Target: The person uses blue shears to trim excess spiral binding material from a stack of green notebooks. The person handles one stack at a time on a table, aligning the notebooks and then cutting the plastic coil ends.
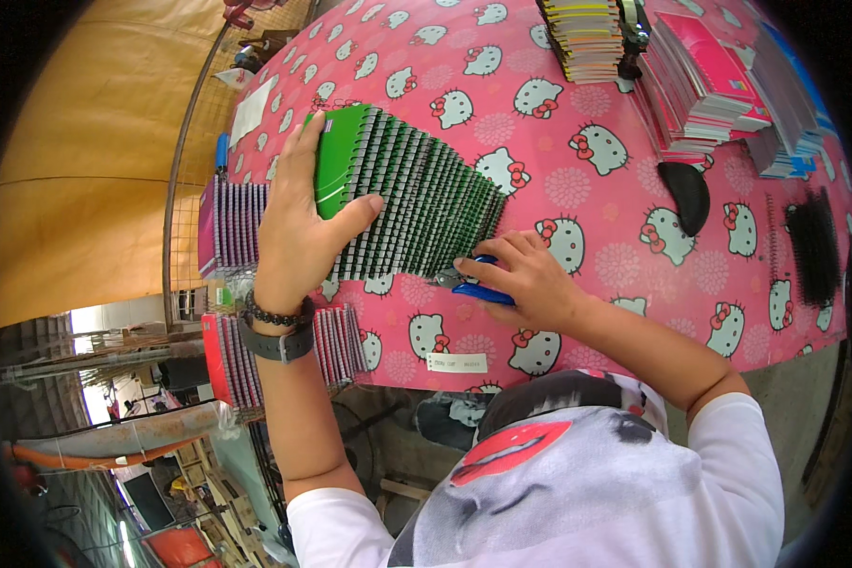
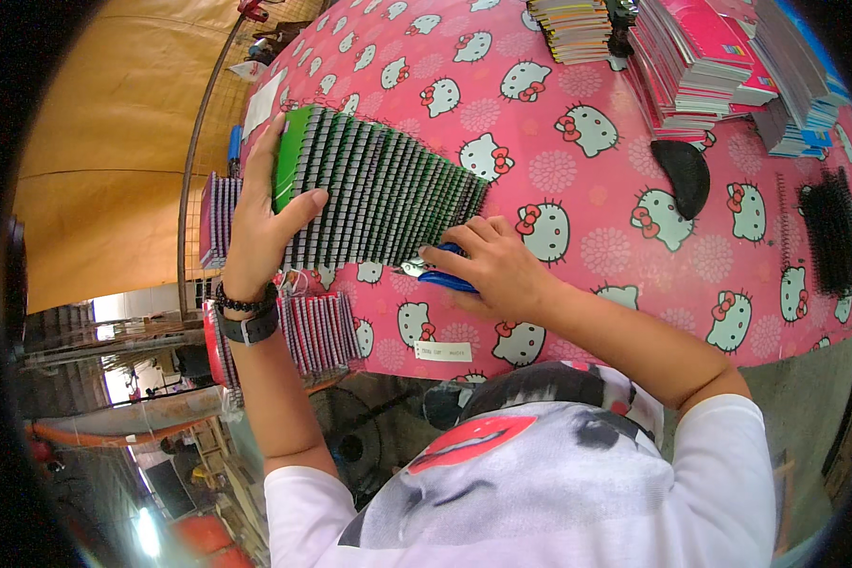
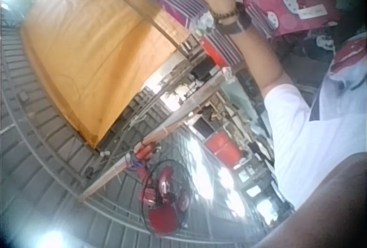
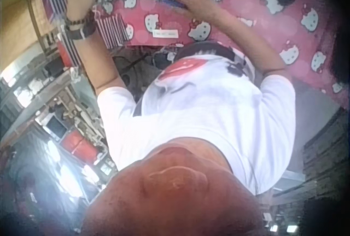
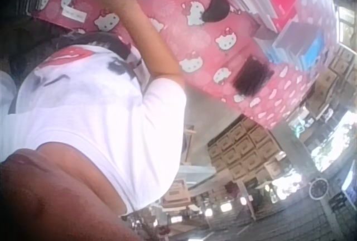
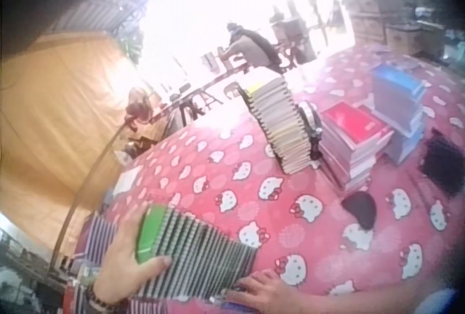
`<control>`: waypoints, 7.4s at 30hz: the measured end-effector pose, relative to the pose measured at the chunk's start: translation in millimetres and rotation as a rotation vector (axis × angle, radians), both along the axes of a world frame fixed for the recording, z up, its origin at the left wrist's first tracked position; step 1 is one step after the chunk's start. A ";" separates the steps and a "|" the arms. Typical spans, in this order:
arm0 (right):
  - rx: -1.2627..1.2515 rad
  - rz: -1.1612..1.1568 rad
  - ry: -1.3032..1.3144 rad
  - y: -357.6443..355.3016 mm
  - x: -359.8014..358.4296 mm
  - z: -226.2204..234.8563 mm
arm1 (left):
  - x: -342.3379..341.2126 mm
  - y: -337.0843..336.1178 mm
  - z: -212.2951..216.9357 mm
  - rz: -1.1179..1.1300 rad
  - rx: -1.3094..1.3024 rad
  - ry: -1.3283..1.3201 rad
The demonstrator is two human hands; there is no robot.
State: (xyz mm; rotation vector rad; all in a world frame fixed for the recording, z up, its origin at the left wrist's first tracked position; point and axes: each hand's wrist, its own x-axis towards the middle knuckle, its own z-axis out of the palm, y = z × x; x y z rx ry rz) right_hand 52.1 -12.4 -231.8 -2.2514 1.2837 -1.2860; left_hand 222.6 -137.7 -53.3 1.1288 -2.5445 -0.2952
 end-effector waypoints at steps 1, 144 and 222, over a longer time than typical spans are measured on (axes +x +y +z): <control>0.002 0.019 0.014 -1.8 -1.2 -0.4 | -0.1 -0.1 0.1 0.002 -0.003 -0.003; 0.877 0.336 -0.424 -6.1 -15.6 -61.4 | -2.4 0.7 0.2 -0.012 -0.018 -0.015; 0.281 0.006 0.238 -9.1 -14.1 -63.1 | -1.6 2.2 0.1 0.010 -0.022 -0.011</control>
